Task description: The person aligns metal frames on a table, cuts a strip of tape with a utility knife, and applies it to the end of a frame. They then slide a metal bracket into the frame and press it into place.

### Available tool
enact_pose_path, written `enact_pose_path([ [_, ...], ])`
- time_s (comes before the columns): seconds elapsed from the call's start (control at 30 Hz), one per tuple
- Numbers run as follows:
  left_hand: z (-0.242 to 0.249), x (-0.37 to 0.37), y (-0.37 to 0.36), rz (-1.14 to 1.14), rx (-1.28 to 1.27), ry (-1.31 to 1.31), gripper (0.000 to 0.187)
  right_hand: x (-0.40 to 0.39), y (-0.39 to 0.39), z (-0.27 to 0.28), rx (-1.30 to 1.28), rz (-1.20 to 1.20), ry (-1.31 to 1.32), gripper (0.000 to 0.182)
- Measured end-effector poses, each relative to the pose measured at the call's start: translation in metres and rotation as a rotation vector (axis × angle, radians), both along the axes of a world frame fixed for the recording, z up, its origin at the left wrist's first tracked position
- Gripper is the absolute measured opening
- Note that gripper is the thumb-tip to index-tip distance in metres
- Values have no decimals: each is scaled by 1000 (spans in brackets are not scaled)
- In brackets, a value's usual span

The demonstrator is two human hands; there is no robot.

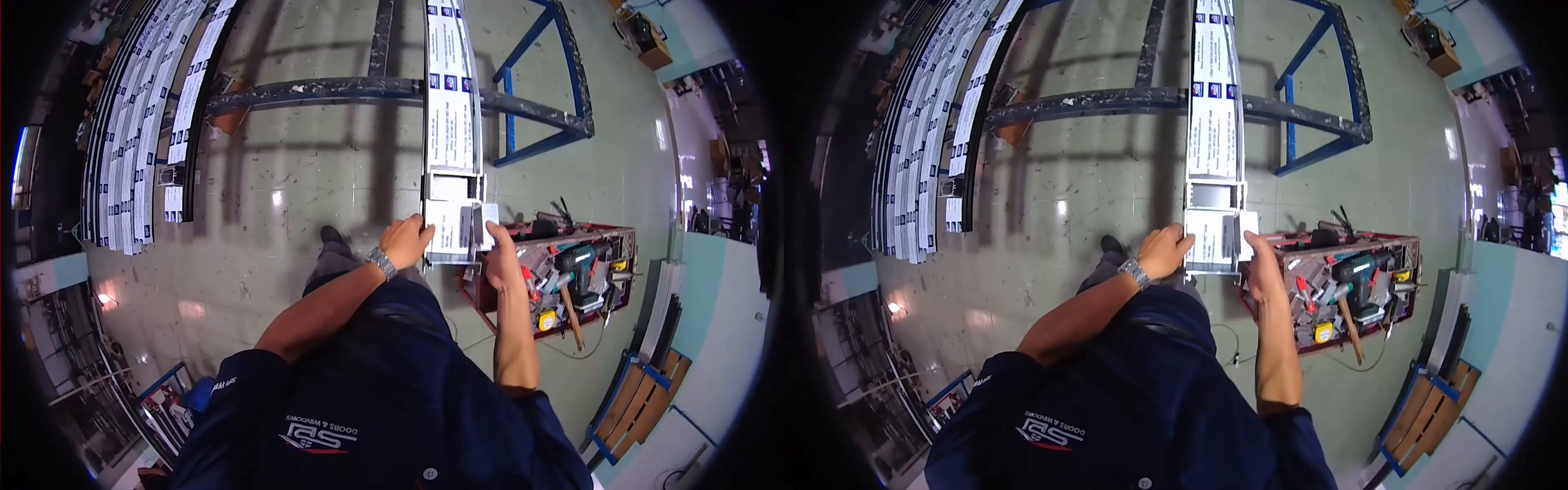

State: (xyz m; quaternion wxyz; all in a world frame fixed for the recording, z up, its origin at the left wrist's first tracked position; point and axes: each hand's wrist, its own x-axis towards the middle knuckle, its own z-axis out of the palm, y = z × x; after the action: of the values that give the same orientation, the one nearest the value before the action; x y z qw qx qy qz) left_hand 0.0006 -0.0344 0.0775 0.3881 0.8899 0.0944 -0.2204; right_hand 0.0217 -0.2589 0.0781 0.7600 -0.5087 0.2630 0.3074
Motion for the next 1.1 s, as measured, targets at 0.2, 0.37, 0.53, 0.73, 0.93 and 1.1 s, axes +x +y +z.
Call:
enact_pose_path([
  [0.2,-12,-3,3,89,-191,134,53,1,2,7,36,-48,35,54],
  [0.37,-18,0,9,116,-240,160,53,7,-1,9,234,-49,2,44],
  [0.53,9,2,12,199,-522,204,48,14,9,61,-24,34,-111,45],
  [0.73,22,-8,84,112,-409,210,36,-5,68,50,38,123,-188,40],
  [0.93,-14,-29,157,120,-256,269,32,-30,150,-19,-66,174,-63,53],
  [1.1,-162,-38,203,-501,284,-120,18,-44,192,-92,-4,141,-81,57],
])
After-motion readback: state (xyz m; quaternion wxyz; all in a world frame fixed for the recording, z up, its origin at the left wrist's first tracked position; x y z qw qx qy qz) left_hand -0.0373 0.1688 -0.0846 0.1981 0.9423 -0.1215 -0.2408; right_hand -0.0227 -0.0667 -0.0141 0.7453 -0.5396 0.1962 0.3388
